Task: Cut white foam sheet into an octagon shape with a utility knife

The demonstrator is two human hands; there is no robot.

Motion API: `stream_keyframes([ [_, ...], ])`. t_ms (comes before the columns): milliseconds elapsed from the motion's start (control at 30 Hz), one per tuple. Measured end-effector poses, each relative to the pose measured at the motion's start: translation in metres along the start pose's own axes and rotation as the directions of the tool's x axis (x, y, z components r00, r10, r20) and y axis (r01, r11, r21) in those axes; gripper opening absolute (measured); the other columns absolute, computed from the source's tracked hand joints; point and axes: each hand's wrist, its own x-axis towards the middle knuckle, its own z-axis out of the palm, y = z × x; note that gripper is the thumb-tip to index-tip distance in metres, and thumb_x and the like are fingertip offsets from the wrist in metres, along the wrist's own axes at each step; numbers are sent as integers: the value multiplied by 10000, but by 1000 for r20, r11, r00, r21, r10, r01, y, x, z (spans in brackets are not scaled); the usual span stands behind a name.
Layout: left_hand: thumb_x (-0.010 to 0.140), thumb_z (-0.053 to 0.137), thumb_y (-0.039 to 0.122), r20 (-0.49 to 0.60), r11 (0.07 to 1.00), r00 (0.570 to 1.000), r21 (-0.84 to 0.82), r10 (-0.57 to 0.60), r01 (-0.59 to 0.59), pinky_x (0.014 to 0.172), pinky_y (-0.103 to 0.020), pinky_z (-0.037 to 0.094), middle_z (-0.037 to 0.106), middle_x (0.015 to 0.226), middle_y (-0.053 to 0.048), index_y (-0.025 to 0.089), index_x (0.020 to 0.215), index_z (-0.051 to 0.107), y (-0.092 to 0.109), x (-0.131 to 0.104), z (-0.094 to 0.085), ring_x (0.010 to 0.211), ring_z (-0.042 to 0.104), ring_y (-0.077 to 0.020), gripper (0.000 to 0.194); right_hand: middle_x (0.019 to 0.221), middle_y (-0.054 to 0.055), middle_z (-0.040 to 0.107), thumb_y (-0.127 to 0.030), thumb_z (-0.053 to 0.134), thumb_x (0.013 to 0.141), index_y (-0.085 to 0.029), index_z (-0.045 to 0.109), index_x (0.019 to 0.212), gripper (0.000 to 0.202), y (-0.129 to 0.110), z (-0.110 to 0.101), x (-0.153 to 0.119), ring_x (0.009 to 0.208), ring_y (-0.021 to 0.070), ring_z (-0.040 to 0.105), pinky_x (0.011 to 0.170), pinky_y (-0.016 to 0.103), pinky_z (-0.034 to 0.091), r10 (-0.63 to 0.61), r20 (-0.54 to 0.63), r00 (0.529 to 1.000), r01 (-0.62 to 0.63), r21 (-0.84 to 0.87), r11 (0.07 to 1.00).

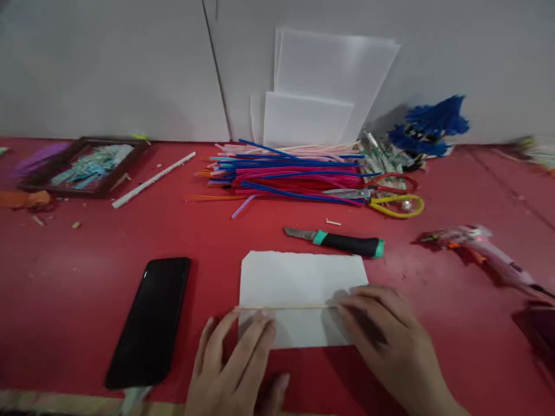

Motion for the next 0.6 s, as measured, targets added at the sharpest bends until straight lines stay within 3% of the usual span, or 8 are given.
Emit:
stream_keyframes([
  [167, 864, 617, 365, 1, 1000, 1000, 8, 24, -24, 1188, -467, 219, 662, 1293, 39, 188, 1179, 697, -1, 0, 0, 1188, 517, -319, 370, 886, 64, 670, -295, 532, 954, -225, 612, 979, 109, 15, -6, 23, 843, 229, 645, 768, 375, 525, -64, 12, 998, 65, -124, 990],
  [300, 871, 600, 378, -15, 999, 999, 31, 30, -30, 1186, -449, 229, 667, 1285, 45, 188, 1150, 708, -1, -1, 2, 1181, 527, -318, 355, 1022, 119, 686, -396, 434, 987, -199, 598, 1097, 279, 34, -7, 58, 954, 284, 650, 808, 440, 528, -57, 186, 981, 95, -200, 975],
  [433, 889, 565, 392, -35, 997, 998, 60, 43, -41, 1186, -448, 233, 670, 1278, 51, 196, 1131, 716, -2, -1, 3, 1164, 537, -316, 345, 1106, 159, 696, -263, 392, 984, -135, 588, 1216, 329, 51, 12, 87, 996, 284, 663, 833, 442, 537, -163, 448, 879, 266, -176, 948],
  [600, 875, 571, 380, -46, 995, 997, 77, 61, -58, 1186, -443, 238, 671, 1276, 57, 201, 1123, 718, -3, -2, 4, 1160, 541, -312, 339, 1016, 124, 727, -68, 422, 864, -157, 676, 1152, 394, 63, 31, 108, 910, 250, 685, 810, 396, 533, -287, 530, 798, 387, -86, 918],
])
